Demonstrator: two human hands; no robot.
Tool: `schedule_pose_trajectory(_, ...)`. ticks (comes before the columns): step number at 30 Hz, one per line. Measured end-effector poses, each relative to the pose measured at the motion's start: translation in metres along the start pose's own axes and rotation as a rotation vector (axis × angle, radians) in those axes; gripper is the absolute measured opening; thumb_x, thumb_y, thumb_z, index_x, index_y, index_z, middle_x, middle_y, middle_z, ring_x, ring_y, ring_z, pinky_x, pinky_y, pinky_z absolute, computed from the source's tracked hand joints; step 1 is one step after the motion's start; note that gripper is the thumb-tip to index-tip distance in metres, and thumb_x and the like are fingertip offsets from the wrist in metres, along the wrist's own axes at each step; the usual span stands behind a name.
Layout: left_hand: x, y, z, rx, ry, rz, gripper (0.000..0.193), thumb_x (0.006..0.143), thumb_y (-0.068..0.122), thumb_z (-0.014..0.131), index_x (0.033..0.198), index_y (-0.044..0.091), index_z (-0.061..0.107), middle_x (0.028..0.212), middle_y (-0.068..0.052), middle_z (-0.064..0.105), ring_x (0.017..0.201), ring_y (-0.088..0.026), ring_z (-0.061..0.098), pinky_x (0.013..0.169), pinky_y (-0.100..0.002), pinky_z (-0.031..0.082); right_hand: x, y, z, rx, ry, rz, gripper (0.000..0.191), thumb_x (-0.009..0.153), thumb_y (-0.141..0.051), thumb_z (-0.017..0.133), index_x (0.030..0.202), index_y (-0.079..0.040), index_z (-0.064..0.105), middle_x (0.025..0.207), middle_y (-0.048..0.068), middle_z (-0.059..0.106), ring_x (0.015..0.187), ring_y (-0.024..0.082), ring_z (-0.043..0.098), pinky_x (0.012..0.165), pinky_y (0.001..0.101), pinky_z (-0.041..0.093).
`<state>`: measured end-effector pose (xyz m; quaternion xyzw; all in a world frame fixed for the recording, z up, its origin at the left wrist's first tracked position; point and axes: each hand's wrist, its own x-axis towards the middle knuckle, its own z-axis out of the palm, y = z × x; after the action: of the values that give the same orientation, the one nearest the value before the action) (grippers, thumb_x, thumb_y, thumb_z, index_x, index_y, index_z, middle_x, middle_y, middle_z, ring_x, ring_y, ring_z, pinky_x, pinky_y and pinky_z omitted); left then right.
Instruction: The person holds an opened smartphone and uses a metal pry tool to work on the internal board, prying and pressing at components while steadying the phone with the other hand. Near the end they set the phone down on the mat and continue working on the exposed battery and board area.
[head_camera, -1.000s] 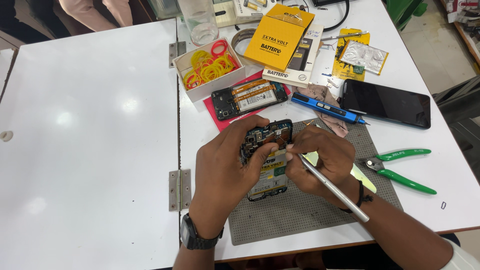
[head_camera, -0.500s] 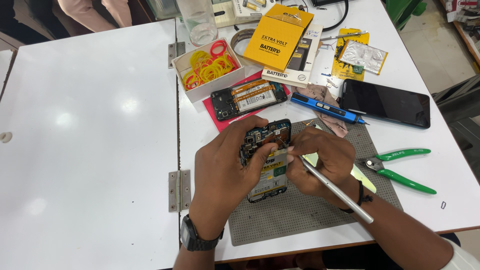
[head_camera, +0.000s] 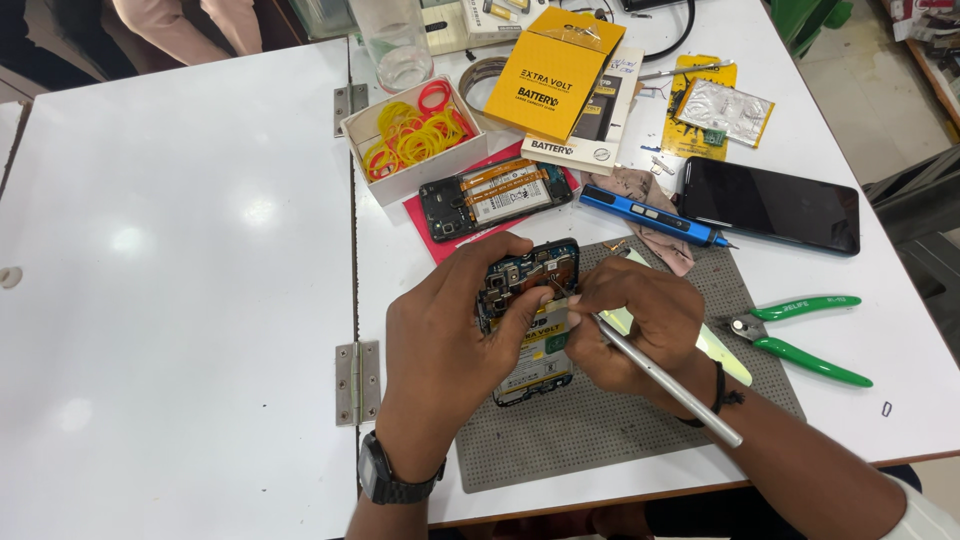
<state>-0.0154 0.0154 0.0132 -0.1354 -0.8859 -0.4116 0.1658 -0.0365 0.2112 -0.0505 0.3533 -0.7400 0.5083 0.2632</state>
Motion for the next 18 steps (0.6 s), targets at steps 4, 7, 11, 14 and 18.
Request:
schedule_pose_trajectory(4,-0.0002,0.0015,0.001,-0.003,-0.026,-0.044,0.037,0.085,0.026,0.082,0.117,0.013,0.068,0.104,-0.004,0.078,0.08,-0.021,0.079,0.062,-0.031,0.059,-0.0015,0.0004,-0.0007,-0.008,0.019,0.012,0.014,0.08,0.003,0.069,0.086,-0.001,0.056,0.073,0.011,0.067,0.066,0.018,0.069,0.063,0.0318,0.057)
schedule_pose_trajectory(7,-0.0007,0.0012,0.0007,-0.008,-0.01,-0.008,0.037,0.086,0.025,0.082,0.118,0.013,0.067,0.105,-0.005,0.078,0.084,-0.021,0.079,0.064,-0.03,0.06,-0.0029,0.0003,-0.0006,-0.013,0.028,0.015,0.014,0.081,0.004,0.068,0.088,0.0,0.057,0.075,0.012,0.067,0.068,0.019,0.07,0.064,0.0324,0.058)
schedule_pose_trajectory(11,-0.0012,0.0006,0.001,-0.006,-0.011,-0.021,0.037,0.085,0.025,0.083,0.117,0.013,0.068,0.104,-0.005,0.078,0.082,-0.02,0.079,0.063,-0.03,0.06,-0.0037,0.0005,-0.001,-0.025,0.029,0.029,0.014,0.082,0.003,0.069,0.089,0.0,0.058,0.078,0.012,0.068,0.069,0.019,0.071,0.065,0.032,0.058)
schedule_pose_trajectory(14,-0.0017,0.0004,0.001,-0.007,-0.002,-0.008,0.037,0.086,0.024,0.083,0.117,0.013,0.067,0.104,-0.005,0.078,0.084,-0.021,0.079,0.064,-0.03,0.06,-0.0037,0.0008,-0.0007,-0.03,0.027,0.029,0.014,0.082,0.003,0.069,0.09,0.0,0.058,0.078,0.013,0.069,0.07,0.019,0.072,0.064,0.0314,0.058)
schedule_pose_trajectory(18,-0.0018,0.0,0.0014,-0.01,-0.003,-0.014,0.037,0.086,0.025,0.083,0.118,0.013,0.068,0.103,-0.005,0.078,0.084,-0.021,0.08,0.064,-0.03,0.06,-0.0035,0.0012,-0.0006,-0.033,0.022,0.031,0.014,0.082,0.003,0.069,0.089,0.0,0.058,0.078,0.013,0.069,0.068,0.018,0.071,0.062,0.0305,0.057)
